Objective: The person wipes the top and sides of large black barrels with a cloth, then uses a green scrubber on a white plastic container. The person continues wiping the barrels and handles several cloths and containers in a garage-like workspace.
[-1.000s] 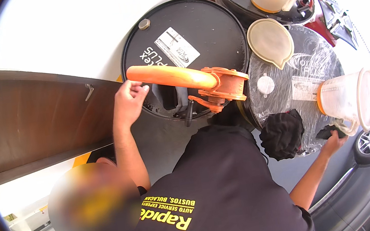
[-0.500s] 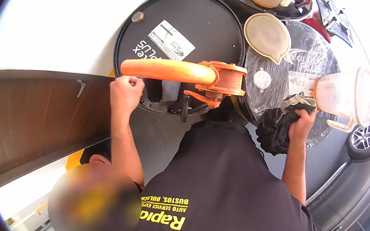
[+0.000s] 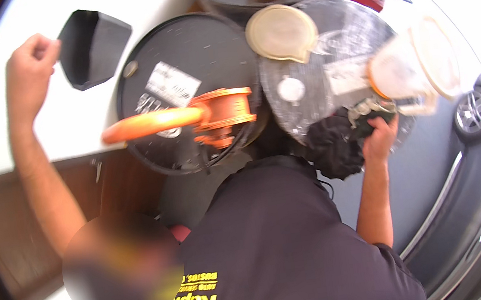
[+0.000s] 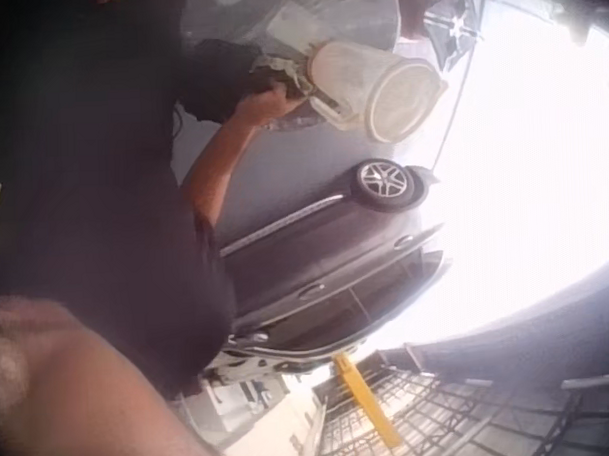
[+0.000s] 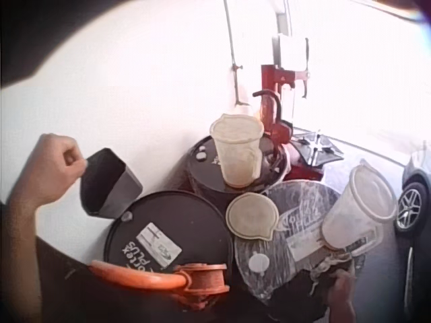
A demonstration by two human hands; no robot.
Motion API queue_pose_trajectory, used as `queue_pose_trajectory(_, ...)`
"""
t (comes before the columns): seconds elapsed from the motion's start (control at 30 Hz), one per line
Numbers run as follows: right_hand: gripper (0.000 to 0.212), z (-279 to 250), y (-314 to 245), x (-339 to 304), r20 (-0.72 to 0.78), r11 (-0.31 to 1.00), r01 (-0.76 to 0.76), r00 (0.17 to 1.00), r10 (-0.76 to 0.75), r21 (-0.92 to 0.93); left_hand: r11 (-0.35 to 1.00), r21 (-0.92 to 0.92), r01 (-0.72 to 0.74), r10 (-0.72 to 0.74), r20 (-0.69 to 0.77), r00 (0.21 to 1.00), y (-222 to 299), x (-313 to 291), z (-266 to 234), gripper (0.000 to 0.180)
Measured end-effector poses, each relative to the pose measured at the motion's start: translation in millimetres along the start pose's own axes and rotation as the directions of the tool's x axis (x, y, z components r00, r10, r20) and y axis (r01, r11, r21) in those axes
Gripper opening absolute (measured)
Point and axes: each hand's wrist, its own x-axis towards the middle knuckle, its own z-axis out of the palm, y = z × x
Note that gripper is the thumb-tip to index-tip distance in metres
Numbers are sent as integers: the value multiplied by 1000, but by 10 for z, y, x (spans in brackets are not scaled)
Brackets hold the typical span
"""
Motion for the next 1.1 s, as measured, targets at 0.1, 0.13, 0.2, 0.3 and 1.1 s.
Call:
queue_pose_trajectory(0.1,59,-246,-150,76,-67,996,56,996,-52,63,980,50,-191,187,77,979,541,494,-53,32)
queue_pose_trajectory(0.13,58,-332,-190,106,-70,993,75,995,-68,88,971,-20,-237,238,115,965,736,666,1,29)
queue_pose_trajectory(0.2,56,-536,-320,79,-150,985,142,980,-127,95,923,-183,-338,369,182,911,1288,1062,232,26)
queue_pose_trajectory(0.3,55,-567,-356,123,-133,980,140,984,-121,142,970,-184,-157,222,416,882,2615,857,-129,20)
queue_pose_trajectory(1.1,68,-1804,71,-175,350,482,-392,920,179,784,876,-223,-427,480,346,806,4629,-122,2004,30)
